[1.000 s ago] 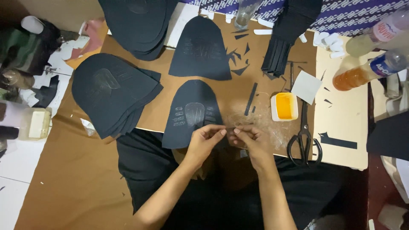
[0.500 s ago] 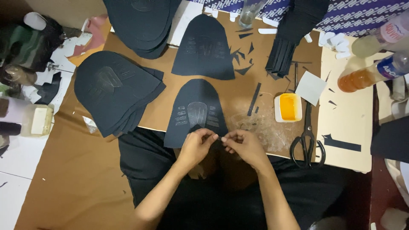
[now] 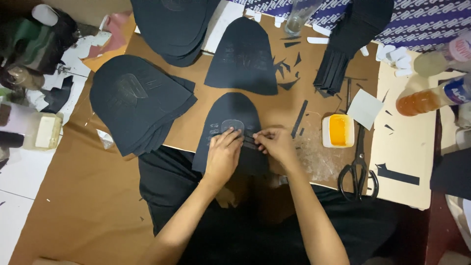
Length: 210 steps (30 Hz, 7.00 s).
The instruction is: Applying reinforcement strips to leather shoe components and trimming them with scissors.
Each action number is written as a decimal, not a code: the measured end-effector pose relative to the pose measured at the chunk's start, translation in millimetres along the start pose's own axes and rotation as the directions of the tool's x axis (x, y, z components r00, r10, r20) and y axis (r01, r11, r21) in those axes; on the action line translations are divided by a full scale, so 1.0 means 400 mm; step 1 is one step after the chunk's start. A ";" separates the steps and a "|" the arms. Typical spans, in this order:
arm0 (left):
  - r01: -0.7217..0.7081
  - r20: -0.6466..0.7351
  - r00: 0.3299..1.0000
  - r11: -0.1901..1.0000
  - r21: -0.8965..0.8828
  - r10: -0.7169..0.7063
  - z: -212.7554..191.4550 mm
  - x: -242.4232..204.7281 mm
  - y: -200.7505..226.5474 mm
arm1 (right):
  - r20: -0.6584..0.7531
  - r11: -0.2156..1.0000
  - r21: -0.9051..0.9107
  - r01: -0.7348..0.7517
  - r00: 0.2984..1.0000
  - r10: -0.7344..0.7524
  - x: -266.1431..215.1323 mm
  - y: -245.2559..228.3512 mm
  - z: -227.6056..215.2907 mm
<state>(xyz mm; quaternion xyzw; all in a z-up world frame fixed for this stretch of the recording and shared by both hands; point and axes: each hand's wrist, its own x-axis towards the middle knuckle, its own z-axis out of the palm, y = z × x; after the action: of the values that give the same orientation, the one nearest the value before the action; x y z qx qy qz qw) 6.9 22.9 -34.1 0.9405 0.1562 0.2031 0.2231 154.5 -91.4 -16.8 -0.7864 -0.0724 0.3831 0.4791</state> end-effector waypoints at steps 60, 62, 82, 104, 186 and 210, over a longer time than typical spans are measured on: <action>-0.074 0.024 0.997 0.984 0.159 0.072 0.058 -0.031 0.023 | -0.411 0.858 -0.513 -0.014 0.882 -0.231 -0.150 0.030 -0.139; -0.094 0.028 0.995 0.983 0.160 0.091 0.054 -0.027 0.028 | -0.373 0.826 -0.563 0.040 0.879 -0.296 -0.152 0.063 -0.159; -0.044 0.087 0.995 0.999 -0.008 0.044 0.040 -0.017 0.014 | 0.023 0.552 -0.759 0.345 0.862 -0.507 -0.175 0.081 -0.169; -0.063 -0.034 0.997 0.998 0.023 0.064 0.043 -0.020 -0.017 | -0.060 0.615 -0.743 0.264 0.889 -0.454 -0.196 0.114 -0.173; -0.072 0.132 0.990 0.972 0.223 0.043 0.045 0.022 -0.018 | -0.091 0.983 -0.173 0.062 0.993 -0.079 0.083 -0.002 -0.002; 0.707 0.158 0.666 0.684 0.177 -0.729 -0.011 0.186 -0.112 | -0.576 0.819 -0.465 -0.336 0.818 0.009 -0.338 0.270 -0.426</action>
<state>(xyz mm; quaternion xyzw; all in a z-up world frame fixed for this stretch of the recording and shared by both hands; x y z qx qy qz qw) 60.4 91.2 -28.8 0.8288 0.4990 -0.0129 0.2530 147.6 -332.7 10.2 -0.9688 0.0366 0.1478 0.1955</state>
